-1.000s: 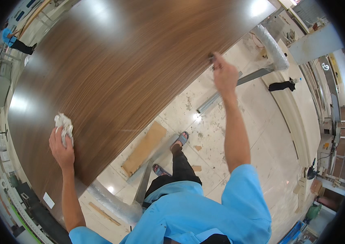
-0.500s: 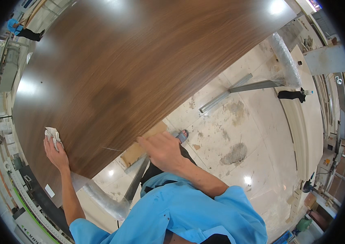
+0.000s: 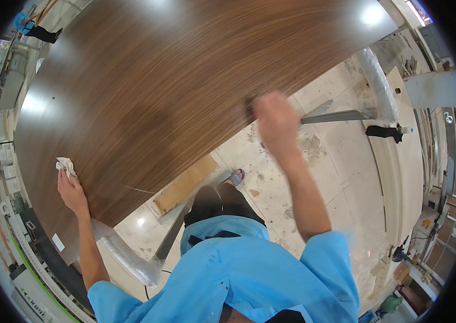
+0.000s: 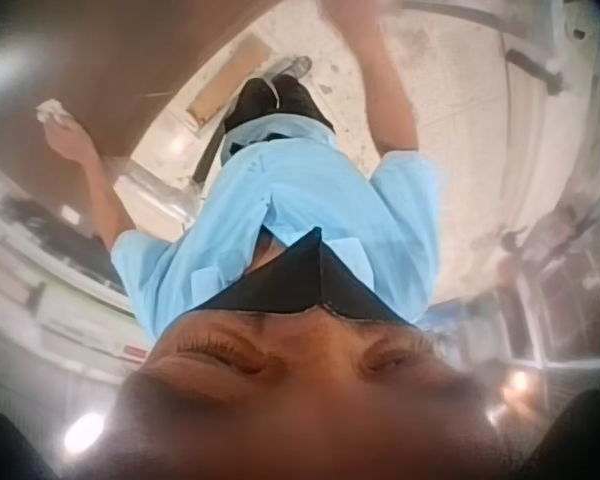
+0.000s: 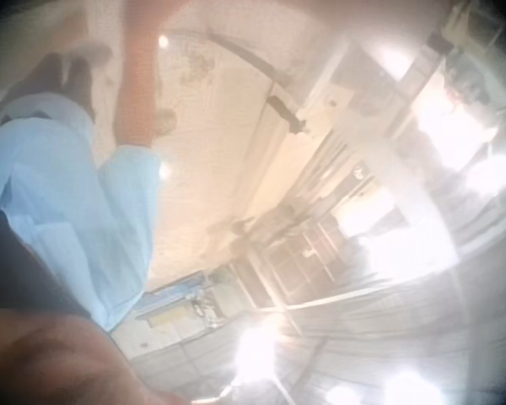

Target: The person tapes a cardboard box, then wipes a large wooden tabletop with a cloth and scrapes the surface with a small tool. The person repeatedly wipes and scrapes different areas of the tabletop.

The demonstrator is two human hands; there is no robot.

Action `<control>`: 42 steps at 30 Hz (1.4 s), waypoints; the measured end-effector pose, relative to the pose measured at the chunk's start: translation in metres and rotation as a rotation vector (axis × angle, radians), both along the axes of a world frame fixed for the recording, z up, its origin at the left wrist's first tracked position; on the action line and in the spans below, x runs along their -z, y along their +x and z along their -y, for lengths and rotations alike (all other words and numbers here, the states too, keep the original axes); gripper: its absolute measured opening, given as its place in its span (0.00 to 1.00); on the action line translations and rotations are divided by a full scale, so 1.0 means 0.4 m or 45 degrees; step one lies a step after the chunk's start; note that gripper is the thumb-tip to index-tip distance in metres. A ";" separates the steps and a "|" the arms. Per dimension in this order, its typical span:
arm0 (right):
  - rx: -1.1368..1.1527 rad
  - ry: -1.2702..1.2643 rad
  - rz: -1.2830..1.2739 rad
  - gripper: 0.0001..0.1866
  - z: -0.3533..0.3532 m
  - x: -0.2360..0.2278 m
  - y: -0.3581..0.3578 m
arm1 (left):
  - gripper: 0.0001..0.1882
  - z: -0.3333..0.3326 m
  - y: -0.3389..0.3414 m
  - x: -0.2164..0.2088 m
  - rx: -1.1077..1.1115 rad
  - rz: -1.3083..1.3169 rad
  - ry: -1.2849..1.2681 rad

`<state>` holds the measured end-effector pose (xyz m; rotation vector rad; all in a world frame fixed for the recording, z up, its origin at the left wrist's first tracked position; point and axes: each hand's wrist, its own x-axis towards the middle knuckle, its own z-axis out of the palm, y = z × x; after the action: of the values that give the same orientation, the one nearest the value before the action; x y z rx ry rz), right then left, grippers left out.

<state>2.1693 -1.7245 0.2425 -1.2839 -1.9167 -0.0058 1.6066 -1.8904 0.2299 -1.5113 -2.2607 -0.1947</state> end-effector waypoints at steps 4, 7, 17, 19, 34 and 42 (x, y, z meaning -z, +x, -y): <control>-0.246 -0.146 -0.063 0.08 0.061 0.014 -0.062 | 0.23 -0.001 0.002 -0.006 0.009 0.054 0.014; -0.008 -0.104 -0.068 0.05 -0.033 0.007 0.035 | 0.23 -0.001 0.005 -0.012 0.020 0.088 0.014; -0.847 -0.363 0.081 0.11 0.313 0.021 -0.358 | 0.23 -0.007 0.004 0.004 -0.047 0.112 0.054; -1.073 -0.406 -0.190 0.11 0.375 0.006 -0.418 | 0.24 -0.010 -0.001 -0.002 -0.034 0.130 0.075; -0.288 -0.925 -0.413 0.08 0.213 -0.179 -0.107 | 0.19 0.176 0.806 0.032 1.326 0.880 -0.189; -0.657 -0.754 0.094 0.10 0.203 -0.160 -0.286 | 0.14 0.192 0.500 -0.129 0.571 0.587 0.196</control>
<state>2.0550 -1.8055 0.3066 -1.1053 -2.3590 0.8401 1.8065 -1.9673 0.2814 -2.0265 -2.1166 -0.9078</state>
